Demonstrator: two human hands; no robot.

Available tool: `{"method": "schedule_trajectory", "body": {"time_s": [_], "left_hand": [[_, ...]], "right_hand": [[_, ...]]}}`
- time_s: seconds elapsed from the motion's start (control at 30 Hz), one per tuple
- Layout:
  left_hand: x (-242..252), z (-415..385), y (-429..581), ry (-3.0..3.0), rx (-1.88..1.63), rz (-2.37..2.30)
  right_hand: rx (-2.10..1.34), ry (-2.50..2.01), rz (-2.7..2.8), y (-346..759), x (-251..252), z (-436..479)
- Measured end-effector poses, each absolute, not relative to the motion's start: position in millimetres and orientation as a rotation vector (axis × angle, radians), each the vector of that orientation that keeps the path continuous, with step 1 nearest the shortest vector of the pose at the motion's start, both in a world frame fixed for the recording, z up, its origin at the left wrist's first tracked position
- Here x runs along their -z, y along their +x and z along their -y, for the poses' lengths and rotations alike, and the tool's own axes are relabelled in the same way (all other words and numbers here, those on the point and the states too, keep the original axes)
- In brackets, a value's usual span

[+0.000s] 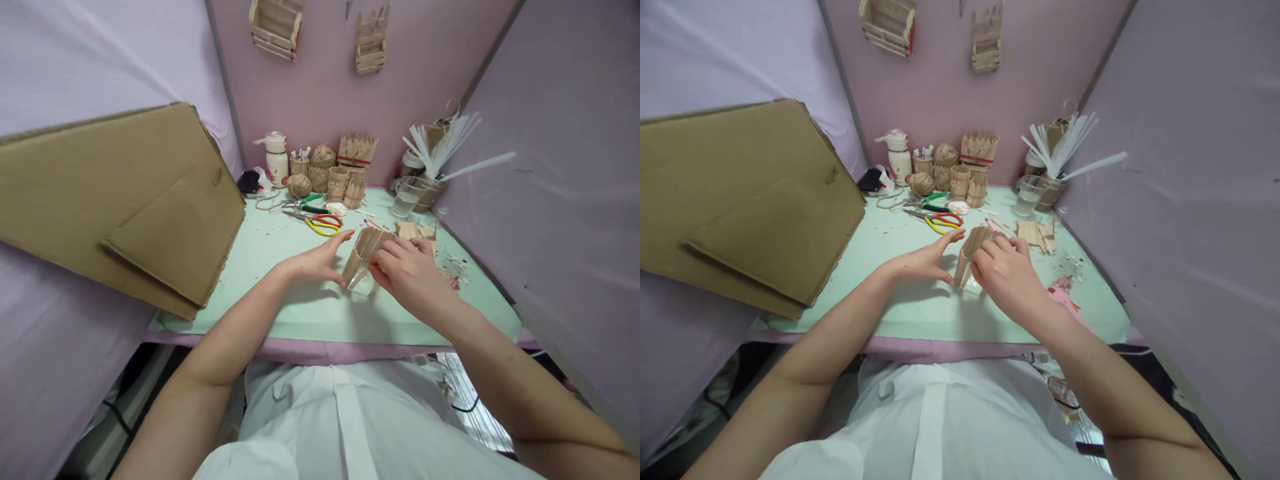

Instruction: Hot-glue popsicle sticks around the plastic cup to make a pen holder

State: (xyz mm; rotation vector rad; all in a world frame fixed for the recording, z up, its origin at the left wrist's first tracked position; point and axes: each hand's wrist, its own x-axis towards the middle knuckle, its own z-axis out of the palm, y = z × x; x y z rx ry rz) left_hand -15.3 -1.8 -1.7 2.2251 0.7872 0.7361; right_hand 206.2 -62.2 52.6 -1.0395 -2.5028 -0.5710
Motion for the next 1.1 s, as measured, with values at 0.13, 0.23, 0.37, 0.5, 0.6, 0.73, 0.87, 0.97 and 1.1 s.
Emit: {"method": "schedule_trajectory", "body": {"time_s": [0.13,0.23,0.37,0.5,0.6,0.73,0.87,0.97,1.1], "left_hand": [[17,-7,-13,2.105,-0.726,-0.735],[24,-14,-8,2.049,-0.703,-0.689],[28,-17,0,2.033,-0.684,-0.604],[29,-15,4,2.008,-0.726,-0.589],[30,-14,5,1.993,-0.745,-0.603],[30,-13,6,1.974,-0.762,-0.617],[28,-12,7,1.954,-0.759,-0.647],[26,-10,7,1.935,-0.741,-0.672],[24,-9,7,1.926,-0.724,-0.684]], "right_hand": [[0.550,-1.035,2.516,206,-53,61],[0.546,-1.036,2.529,206,-53,60],[0.543,-1.037,2.537,207,-52,59],[0.532,-1.052,2.538,207,-51,58],[0.536,-1.062,2.528,206,-51,57],[0.539,-1.062,2.531,205,-51,56],[0.542,-1.065,2.523,204,-51,55],[0.542,-1.076,2.518,204,-50,54],[0.549,-1.093,2.512,204,-48,52]]}}
